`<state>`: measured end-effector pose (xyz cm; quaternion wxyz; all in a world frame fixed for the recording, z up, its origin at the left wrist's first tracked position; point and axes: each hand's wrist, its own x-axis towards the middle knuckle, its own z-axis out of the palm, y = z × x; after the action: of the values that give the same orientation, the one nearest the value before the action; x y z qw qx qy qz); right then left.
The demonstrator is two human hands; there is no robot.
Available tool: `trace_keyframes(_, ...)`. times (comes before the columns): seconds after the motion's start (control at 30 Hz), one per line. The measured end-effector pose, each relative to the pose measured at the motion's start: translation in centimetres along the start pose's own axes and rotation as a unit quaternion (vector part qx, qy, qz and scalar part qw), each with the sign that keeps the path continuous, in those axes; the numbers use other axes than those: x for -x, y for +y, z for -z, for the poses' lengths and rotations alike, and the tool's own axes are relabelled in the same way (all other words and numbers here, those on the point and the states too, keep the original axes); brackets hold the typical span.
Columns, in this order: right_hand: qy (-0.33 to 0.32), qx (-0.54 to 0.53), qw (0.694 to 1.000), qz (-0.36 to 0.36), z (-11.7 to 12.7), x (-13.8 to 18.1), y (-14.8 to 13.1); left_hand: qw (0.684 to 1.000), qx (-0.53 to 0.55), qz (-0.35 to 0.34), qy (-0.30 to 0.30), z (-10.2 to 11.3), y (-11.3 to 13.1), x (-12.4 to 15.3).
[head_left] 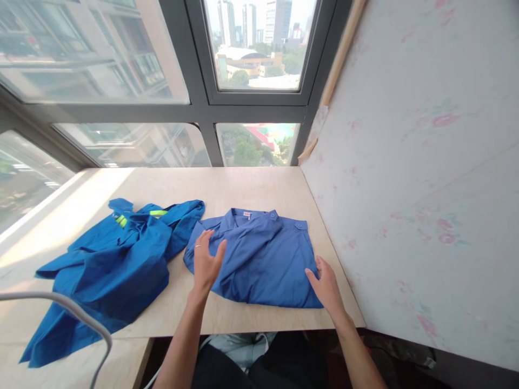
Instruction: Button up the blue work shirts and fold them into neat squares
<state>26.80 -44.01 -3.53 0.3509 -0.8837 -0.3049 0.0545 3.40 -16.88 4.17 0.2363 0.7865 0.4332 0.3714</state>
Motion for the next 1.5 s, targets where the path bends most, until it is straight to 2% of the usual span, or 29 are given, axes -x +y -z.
trace_keyframes(0.1, -0.017, 0.026, 0.999, -0.012, 0.1, -2.6, -1.6, 0.993, -0.046, -0.042, -0.103, -3.7, 1.5, -1.7)
trace_keyframes(0.2, -0.069, 0.092, 0.992, -0.060, 0.4, -5.2, -3.4, 0.967, -0.133, -0.033, -0.216, -6.7, 1.7, -3.6)
trace_keyframes(0.3, -0.145, 0.157, 0.972, -0.098, 1.1, -7.2, -4.6, 0.935, -0.178, -0.014, -0.306, -7.9, 1.7, -4.8)
trace_keyframes(0.4, -0.180, 0.180, 0.963, -0.090, 2.1, -8.7, -5.0, 0.935, -0.178, -0.014, -0.308, -7.5, 1.9, -5.4)
trace_keyframes(0.47, -0.174, 0.194, 0.962, -0.078, 2.7, -9.8, -5.2, 0.953, -0.153, -0.017, -0.260, -6.7, 2.0, -6.0)
trace_keyframes(0.5, -0.166, 0.199, 0.963, -0.074, 3.0, -10.5, -5.3, 0.968, -0.123, -0.014, -0.218, -6.3, 2.1, -6.6)
trace_keyframes(0.57, -0.136, 0.195, 0.970, -0.060, 3.6, -12.3, -5.9, 0.994, -0.019, 0.016, -0.103, -5.5, 2.1, -8.4)
trace_keyframes(0.6, -0.111, 0.182, 0.976, -0.048, 3.9, -13.3, -6.3, 0.997, 0.049, 0.045, -0.045, -5.2, 2.2, -9.6)
trace_keyframes(0.67, -0.040, 0.128, 0.991, -0.013, 4.6, -15.7, -7.7, 0.973, 0.185, 0.130, 0.054, -4.6, 2.6, -12.7)
trace_keyframes(0.73, 0.067, 0.036, 0.997, 0.020, 5.4, -17.8, -9.7, 0.928, 0.281, 0.190, 0.152, -3.6, 3.3, -16.2)
trace_keyframes(0.8, 0.174, -0.091, 0.978, 0.067, 6.4, -19.4, -12.0, 0.902, 0.329, 0.159, 0.231, -2.2, 4.3, -19.3)
trace_keyframes(0.9, 0.244, -0.291, 0.917, 0.119, 7.7, -20.1, -14.7, 0.888, 0.353, 0.093, 0.279, 0.6, 5.4, -21.3)
trace_keyframes(1.0, 0.253, -0.428, 0.859, 0.126, 8.1, -18.7, -14.7, 0.865, 0.401, 0.052, 0.296, 2.6, 5.1, -18.5)
trace_keyframes(1.1, 0.216, -0.493, 0.839, 0.077, 6.7, -15.3, -11.4, 0.866, 0.413, 0.103, 0.261, 2.7, 3.1, -12.0)
trace_keyframes(1.2, 0.168, -0.498, 0.851, -0.012, 4.2, -10.3, -6.2, 0.882, 0.350, 0.216, 0.232, 1.6, 0.1, -4.5)
trace_keyframes(1.3, 0.123, -0.448, 0.879, -0.105, 2.2, -4.9, -1.2, 0.890, 0.245, 0.340, 0.180, 1.0, -2.3, 1.7)
trace_keyframes(1.4, 0.126, -0.393, 0.895, -0.171, 1.9, -0.5, 1.5, 0.904, 0.200, 0.367, 0.089, 1.7, -3.5, 6.0)
trace_keyframes(1.5, 0.140, -0.367, 0.898, -0.196, 3.2, 2.1, 1.9, 0.924, 0.173, 0.341, -0.035, 3.6, -3.7, 8.5)
